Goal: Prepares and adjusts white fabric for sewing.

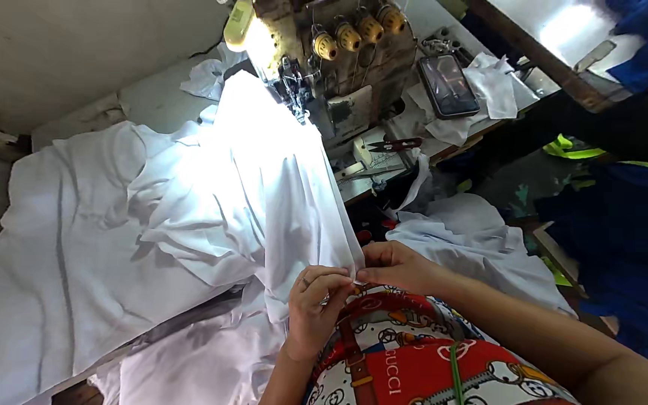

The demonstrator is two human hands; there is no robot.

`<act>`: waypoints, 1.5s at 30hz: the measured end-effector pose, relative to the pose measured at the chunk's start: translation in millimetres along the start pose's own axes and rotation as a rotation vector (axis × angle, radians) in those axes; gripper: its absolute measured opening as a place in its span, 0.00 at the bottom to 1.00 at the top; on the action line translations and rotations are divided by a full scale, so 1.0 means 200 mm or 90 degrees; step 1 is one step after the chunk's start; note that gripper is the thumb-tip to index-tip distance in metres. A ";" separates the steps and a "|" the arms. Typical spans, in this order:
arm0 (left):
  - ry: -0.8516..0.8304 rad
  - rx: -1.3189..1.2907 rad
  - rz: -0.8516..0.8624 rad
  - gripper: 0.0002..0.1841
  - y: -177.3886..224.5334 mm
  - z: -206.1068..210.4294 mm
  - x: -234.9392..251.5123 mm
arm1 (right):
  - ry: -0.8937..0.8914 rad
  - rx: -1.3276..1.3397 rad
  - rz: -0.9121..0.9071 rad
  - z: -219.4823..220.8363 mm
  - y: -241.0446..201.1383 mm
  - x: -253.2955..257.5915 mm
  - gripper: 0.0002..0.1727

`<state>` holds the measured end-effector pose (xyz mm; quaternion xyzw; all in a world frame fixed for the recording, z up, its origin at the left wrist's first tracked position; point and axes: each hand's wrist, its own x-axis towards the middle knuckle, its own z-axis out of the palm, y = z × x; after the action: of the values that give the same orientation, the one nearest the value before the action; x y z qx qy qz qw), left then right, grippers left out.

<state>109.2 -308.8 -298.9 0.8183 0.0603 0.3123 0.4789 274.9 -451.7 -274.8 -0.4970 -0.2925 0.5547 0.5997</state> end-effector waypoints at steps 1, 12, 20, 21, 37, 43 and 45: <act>0.000 -0.022 -0.022 0.04 0.01 0.00 -0.01 | -0.001 -0.002 0.003 0.00 0.00 0.00 0.07; -0.008 0.028 0.069 0.05 0.12 -0.03 0.07 | -0.010 -0.074 -0.064 0.03 -0.01 -0.04 0.06; -0.047 0.181 0.108 0.09 0.10 0.00 0.05 | -0.030 -0.020 -0.034 0.01 -0.01 -0.06 0.13; -0.051 0.192 0.117 0.09 0.09 0.00 0.05 | -0.025 -0.026 -0.019 0.00 -0.01 -0.05 0.15; 0.086 0.483 0.259 0.16 -0.40 0.04 0.55 | 0.112 0.043 -0.040 -0.12 0.03 0.12 0.10; -0.052 0.472 0.330 0.15 -0.36 -0.19 0.76 | 0.121 -0.032 -0.088 -0.17 -0.10 0.35 0.09; -0.117 0.442 0.358 0.14 -0.32 -0.25 0.84 | 0.131 -0.072 -0.098 -0.18 -0.15 0.42 0.13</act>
<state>227.8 -170.7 -258.1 0.9392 -0.1057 0.3176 0.0763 337.2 -377.5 -275.5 -0.5603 -0.2978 0.4356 0.6384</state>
